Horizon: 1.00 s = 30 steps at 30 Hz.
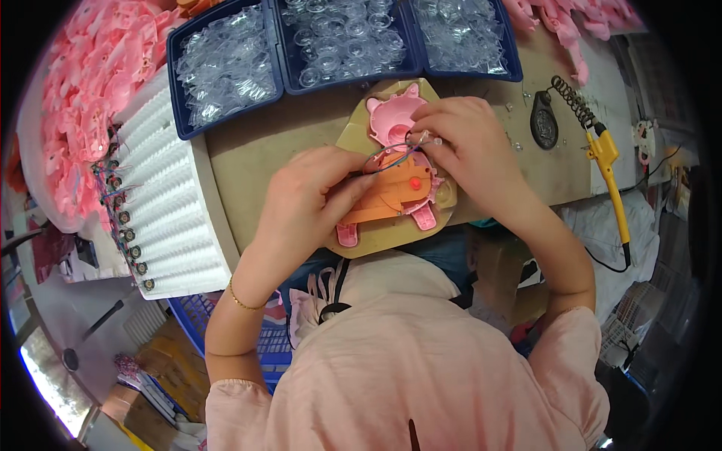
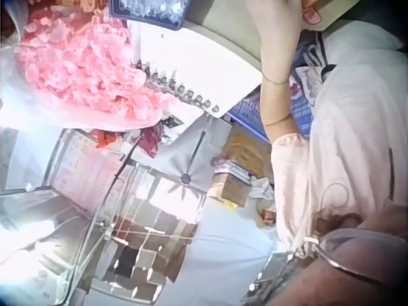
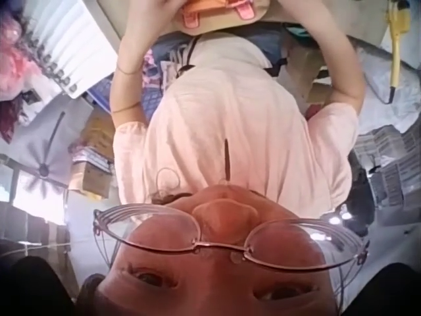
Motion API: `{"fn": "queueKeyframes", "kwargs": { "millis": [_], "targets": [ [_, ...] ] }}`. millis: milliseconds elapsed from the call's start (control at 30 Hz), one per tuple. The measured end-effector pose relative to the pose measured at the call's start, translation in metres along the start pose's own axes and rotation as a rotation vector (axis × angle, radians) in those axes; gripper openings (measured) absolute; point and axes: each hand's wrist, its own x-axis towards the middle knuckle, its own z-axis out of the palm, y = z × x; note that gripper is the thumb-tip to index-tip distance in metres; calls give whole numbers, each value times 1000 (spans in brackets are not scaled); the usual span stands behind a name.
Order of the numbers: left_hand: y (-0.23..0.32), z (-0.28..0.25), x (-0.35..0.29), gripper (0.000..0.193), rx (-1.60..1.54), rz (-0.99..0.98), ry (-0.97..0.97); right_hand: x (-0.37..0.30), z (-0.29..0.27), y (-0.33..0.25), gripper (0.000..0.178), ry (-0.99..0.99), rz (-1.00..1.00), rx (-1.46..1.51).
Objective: Assembling internal electronic components and wiring into a toy pony shell.
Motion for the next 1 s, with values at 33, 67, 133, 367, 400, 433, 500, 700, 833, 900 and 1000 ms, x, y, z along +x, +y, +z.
{"fn": "queueKeyframes", "kwargs": {
  "millis": [33, 67, 133, 367, 400, 433, 500, 700, 833, 900, 1000],
  "targets": [
    [-1, 0, -1, 14, -5, 11, 5, 4, -1, -7, 19, -62, 100, -11],
    [-1, 1, 0, 14, -6, 14, 4, 8, -4, -11, 18, -124, 195, -24],
    [0, 2, -1, 15, -5, 24, 16, 7, -8, -13, 17, -132, 206, -97],
    [-1, 3, -1, 19, -202, -197, -16, 10, -7, -7, 16, -229, 192, -146],
    [-1, 2, 0, 20, -329, -280, -39, 12, -6, -6, 16, -232, 193, -147],
    [-2, 1, 0, 22, -456, -362, -63, 16, -4, -6, 16, -182, 109, -92],
    [-4, -2, 1, 22, -453, -357, -85, 19, -1, -3, 15, -134, 24, -40],
    [-6, -1, 4, 22, -384, -295, -95, 29, -3, -6, 11, -258, 78, 1],
    [-1, -2, 6, 21, -421, -362, -114, 48, -11, -5, 9, -561, 138, -23],
    [-4, -3, 4, 21, -425, -341, -114, 49, -12, -9, 9, -606, 140, -51],
    [-1, -7, 6, 21, -417, -366, -127, 40, -5, -5, 9, -528, 79, -43]
  ]
}}
